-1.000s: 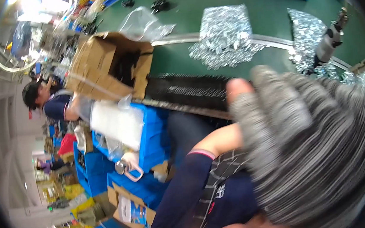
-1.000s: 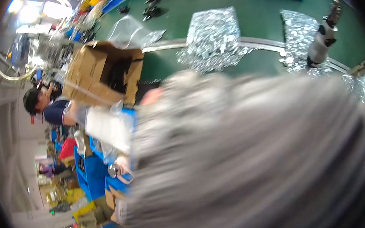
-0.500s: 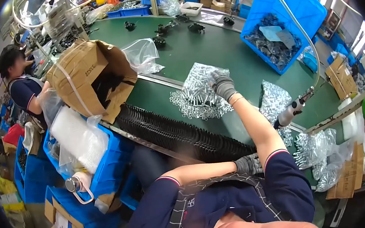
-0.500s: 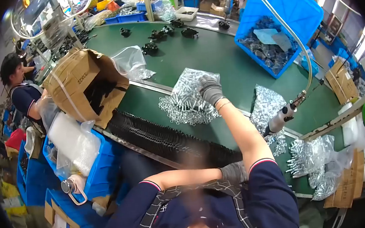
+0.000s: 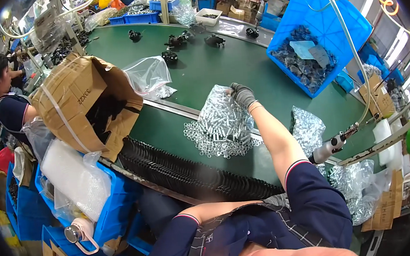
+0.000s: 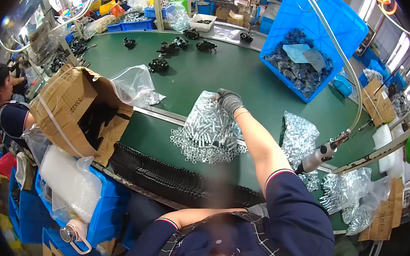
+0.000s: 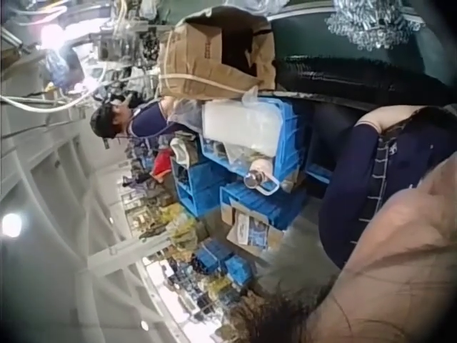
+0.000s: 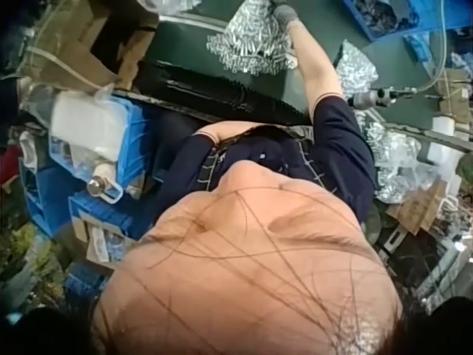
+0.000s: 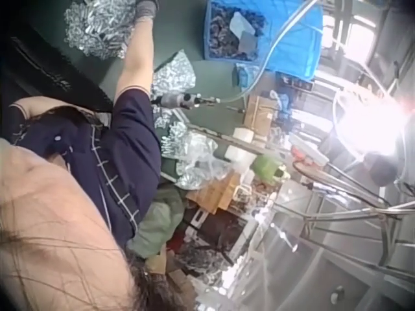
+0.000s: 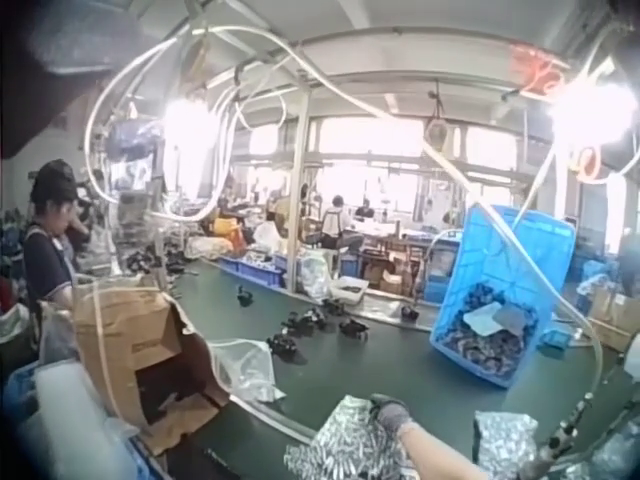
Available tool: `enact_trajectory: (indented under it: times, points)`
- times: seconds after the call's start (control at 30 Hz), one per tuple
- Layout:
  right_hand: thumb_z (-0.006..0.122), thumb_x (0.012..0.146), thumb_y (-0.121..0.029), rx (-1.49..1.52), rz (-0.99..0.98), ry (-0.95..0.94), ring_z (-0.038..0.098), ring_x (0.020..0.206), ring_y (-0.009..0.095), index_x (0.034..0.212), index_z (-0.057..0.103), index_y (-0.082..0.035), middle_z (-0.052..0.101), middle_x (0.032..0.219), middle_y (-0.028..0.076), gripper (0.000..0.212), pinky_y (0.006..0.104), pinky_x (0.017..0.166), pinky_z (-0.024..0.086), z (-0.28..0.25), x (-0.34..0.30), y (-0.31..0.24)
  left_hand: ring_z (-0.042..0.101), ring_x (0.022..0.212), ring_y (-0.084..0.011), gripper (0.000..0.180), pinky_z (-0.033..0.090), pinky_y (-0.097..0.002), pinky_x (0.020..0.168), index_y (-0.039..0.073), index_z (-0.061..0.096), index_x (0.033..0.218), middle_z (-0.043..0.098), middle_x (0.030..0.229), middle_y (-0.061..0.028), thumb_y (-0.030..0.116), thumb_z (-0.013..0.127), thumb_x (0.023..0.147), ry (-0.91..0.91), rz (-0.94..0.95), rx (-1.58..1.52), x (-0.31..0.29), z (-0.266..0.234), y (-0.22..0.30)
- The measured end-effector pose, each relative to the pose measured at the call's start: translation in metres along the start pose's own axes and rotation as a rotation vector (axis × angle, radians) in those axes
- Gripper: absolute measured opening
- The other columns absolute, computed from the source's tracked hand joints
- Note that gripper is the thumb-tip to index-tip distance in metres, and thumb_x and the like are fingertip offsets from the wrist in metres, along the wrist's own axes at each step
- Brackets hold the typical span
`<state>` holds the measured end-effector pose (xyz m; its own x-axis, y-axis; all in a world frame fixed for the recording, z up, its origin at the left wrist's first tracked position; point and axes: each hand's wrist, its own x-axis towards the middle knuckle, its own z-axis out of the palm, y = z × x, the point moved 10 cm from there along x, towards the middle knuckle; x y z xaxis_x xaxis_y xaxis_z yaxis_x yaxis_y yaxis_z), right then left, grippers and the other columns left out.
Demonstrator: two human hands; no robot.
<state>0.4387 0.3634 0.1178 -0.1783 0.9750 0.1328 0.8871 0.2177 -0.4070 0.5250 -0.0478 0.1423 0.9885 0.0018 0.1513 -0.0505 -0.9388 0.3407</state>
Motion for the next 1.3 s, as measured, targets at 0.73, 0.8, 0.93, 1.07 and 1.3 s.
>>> enact_trajectory:
  times: [0.73,0.8,0.93,1.07,1.3]
  points:
    - [0.057,0.091,-0.013,-0.016,-0.273,0.172,0.055,0.118,0.036,0.129,0.053,-0.008,0.055,0.132,0.016,0.038,0.04,0.095,0.048,-0.03,-0.133,0.043,0.051,0.127,-0.0284,0.045,0.035,-0.0494,0.109,0.015,0.049,0.134,0.05,0.141,-0.0079,0.022,0.046,0.089,0.504,0.279,0.108,0.024,0.104,0.025]
    - [0.058,0.091,-0.014,0.456,-0.404,0.05,0.052,0.123,0.038,0.131,0.053,-0.007,0.052,0.136,0.018,0.041,0.0448,0.102,0.043,-0.019,-0.199,0.048,0.05,0.128,-0.0277,0.044,0.033,-0.0493,0.111,0.015,0.05,0.131,0.049,0.142,-0.0082,0.022,0.046,0.088,0.45,0.247,0.169,0.026,0.099,0.032]
    - [0.06,0.091,-0.024,-0.186,-0.604,-0.016,0.048,0.129,0.035,0.137,0.049,-0.009,0.048,0.142,0.017,0.05,0.0442,0.107,0.038,-0.02,-0.294,0.026,0.039,0.137,-0.0279,0.076,0.025,-0.0515,0.116,0.016,0.041,0.143,0.038,0.152,-0.0065,0.042,0.066,0.076,0.098,0.191,0.187,0.046,0.1,0.052]
    - [0.059,0.092,-0.026,-0.054,-0.56,-0.1,0.043,0.133,0.035,0.139,0.048,-0.006,0.045,0.146,0.017,0.053,0.0447,0.112,0.033,-0.05,-0.329,0.04,0.035,0.14,-0.0285,0.081,0.022,-0.0508,0.117,0.016,0.038,0.145,0.035,0.154,-0.0092,0.044,0.068,0.075,0.077,0.165,0.085,0.061,0.094,0.067]
    - [0.059,0.091,-0.021,-0.152,-0.516,0.072,0.044,0.133,0.035,0.137,0.05,-0.006,0.047,0.144,0.018,0.05,0.0446,0.11,0.034,-0.081,-0.355,0.063,0.033,0.142,-0.0296,0.08,0.021,-0.0499,0.118,0.017,0.039,0.146,0.033,0.155,-0.0105,0.042,0.069,0.077,0.023,0.127,0.078,0.086,0.089,0.097]
